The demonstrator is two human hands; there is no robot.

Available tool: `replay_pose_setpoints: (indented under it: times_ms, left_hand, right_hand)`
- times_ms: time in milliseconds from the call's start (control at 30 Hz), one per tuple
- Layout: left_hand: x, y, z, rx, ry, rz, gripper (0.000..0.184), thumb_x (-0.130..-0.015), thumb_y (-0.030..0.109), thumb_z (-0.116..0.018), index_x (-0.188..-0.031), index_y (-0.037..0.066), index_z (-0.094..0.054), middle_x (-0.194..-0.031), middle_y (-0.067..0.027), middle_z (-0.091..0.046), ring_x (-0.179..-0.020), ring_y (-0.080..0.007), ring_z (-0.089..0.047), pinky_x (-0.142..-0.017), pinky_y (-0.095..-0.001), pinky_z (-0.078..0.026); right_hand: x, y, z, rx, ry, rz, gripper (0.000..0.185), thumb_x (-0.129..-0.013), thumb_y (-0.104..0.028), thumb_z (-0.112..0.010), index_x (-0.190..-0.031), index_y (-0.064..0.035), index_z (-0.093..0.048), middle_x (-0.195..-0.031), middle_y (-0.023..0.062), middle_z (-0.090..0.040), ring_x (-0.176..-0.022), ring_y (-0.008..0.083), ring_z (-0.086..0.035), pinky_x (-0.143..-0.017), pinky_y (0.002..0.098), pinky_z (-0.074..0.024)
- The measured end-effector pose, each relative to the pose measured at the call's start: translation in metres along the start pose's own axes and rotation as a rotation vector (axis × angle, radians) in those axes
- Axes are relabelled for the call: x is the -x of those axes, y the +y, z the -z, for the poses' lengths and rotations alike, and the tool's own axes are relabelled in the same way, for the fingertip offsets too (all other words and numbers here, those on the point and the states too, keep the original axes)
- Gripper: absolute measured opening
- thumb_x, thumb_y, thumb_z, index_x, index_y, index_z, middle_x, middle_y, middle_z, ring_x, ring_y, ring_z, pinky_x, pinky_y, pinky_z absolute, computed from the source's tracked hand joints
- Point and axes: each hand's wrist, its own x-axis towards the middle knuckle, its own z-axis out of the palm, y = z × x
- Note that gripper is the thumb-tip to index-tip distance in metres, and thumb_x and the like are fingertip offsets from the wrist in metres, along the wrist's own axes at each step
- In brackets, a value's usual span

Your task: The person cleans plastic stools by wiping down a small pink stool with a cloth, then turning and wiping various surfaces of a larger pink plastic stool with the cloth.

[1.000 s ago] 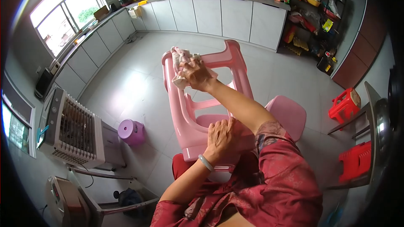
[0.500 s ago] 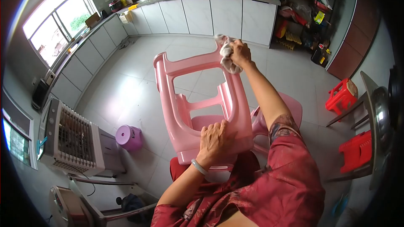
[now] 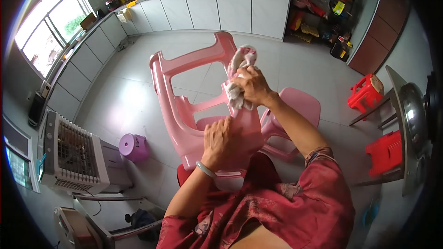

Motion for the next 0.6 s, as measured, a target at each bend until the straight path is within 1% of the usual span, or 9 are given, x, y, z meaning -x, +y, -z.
replay_pose_setpoints:
  times_ms: [33,133,167,300,367,400,467,567,600]
  left_hand:
    - [0.001,-0.003,-0.007,0.000,0.129,-0.024,0.040,-0.091,0.042,-0.055,-0.103,0.005,-0.057,-0.086,-0.0099,-0.063,-0.084,-0.0290,-0.061,-0.077,-0.0451,-0.041]
    - [-0.004,-0.008,-0.005,0.096,-0.029,0.084,0.036,-0.093,0.039,-0.055,-0.106,0.005,-0.057,-0.088,-0.0125,-0.065,-0.086,-0.0326,-0.063,-0.077,-0.0472,-0.043]
    - [-0.004,-0.007,-0.001,0.140,0.013,0.084,0.040,-0.095,0.041,-0.049,-0.103,0.003,-0.059,-0.082,-0.0139,-0.064,-0.084,-0.0329,-0.061,-0.079,-0.0451,-0.042]
    - [-0.002,-0.003,0.000,0.177,0.160,0.048,0.045,-0.094,0.045,-0.050,-0.105,0.002,-0.060,-0.087,-0.0158,-0.066,-0.088,-0.0336,-0.062,-0.082,-0.0436,-0.041]
    - [-0.002,-0.002,0.002,0.214,0.118,0.063,0.045,-0.093,0.045,-0.051,-0.102,0.002,-0.061,-0.087,-0.0165,-0.066,-0.088,-0.0328,-0.062,-0.083,-0.0429,-0.041]
    - [-0.003,-0.001,0.003,0.232,0.097,0.072,0.045,-0.093,0.046,-0.051,-0.100,0.002,-0.061,-0.087,-0.0168,-0.066,-0.089,-0.0324,-0.062,-0.084,-0.0426,-0.041]
    - [-0.007,0.003,0.008,0.169,0.056,0.120,0.045,-0.092,0.046,-0.053,-0.096,0.002,-0.062,-0.082,-0.0163,-0.066,-0.086,-0.0323,-0.062,-0.083,-0.0424,-0.041]
    - [-0.008,-0.001,0.003,0.093,0.009,0.135,0.045,-0.089,0.047,-0.056,-0.093,0.002,-0.062,-0.078,-0.0155,-0.066,-0.081,-0.0323,-0.063,-0.082,-0.0421,-0.041]
    - [-0.008,-0.002,-0.001,0.071,-0.005,0.131,0.046,-0.088,0.047,-0.057,-0.092,0.002,-0.061,-0.076,-0.0153,-0.066,-0.079,-0.0324,-0.063,-0.081,-0.0419,-0.042]
  right_hand:
    - [0.008,-0.009,0.005,-0.019,-0.025,-0.001,0.026,-0.074,-0.016,-0.065,-0.099,-0.0143,-0.072,-0.106,0.0087,-0.063,-0.101,0.0323,-0.057,-0.089,0.0459,-0.0446]
    - [0.038,-0.042,0.019,-0.033,-0.044,0.013,0.028,-0.070,-0.016,-0.068,-0.098,-0.0132,-0.070,-0.106,0.0091,-0.062,-0.099,0.0316,-0.057,-0.089,0.0448,-0.0458]
    - [0.047,-0.058,0.028,-0.080,0.015,0.014,0.029,-0.071,-0.014,-0.066,-0.099,-0.0111,-0.069,-0.107,0.0113,-0.061,-0.098,0.0331,-0.056,-0.089,0.0460,-0.0455]
    - [0.105,-0.098,0.040,-0.300,0.121,-0.289,0.033,-0.071,-0.010,-0.066,-0.104,-0.0058,-0.063,-0.108,0.0137,-0.058,-0.103,0.0356,-0.053,-0.090,0.0461,-0.0437]
    - [0.134,-0.109,0.043,-0.367,0.213,-0.435,0.030,-0.072,-0.006,-0.063,-0.102,-0.0057,-0.065,-0.109,0.0135,-0.057,-0.107,0.0348,-0.052,-0.089,0.0442,-0.0434]
    - [0.145,-0.111,0.057,-0.310,0.171,-0.312,0.034,-0.074,0.000,-0.059,-0.108,-0.0045,-0.061,-0.110,0.0151,-0.057,-0.109,0.0361,-0.051,-0.093,0.0438,-0.0425]
    - [0.201,-0.112,0.020,-0.686,0.324,-0.709,0.040,-0.078,0.003,-0.057,-0.118,-0.0042,-0.057,-0.111,0.0127,-0.060,-0.109,0.0303,-0.056,-0.095,0.0406,-0.0440]
    - [0.238,-0.121,0.004,-1.115,0.249,-1.006,0.046,-0.081,0.001,-0.057,-0.126,-0.0054,-0.053,-0.114,0.0093,-0.060,-0.107,0.0225,-0.059,-0.092,0.0365,-0.0473]
    - [0.256,-0.122,-0.011,-1.169,0.249,-1.116,0.046,-0.081,0.001,-0.057,-0.127,-0.0054,-0.053,-0.115,0.0085,-0.060,-0.105,0.0207,-0.059,-0.090,0.0355,-0.0482]
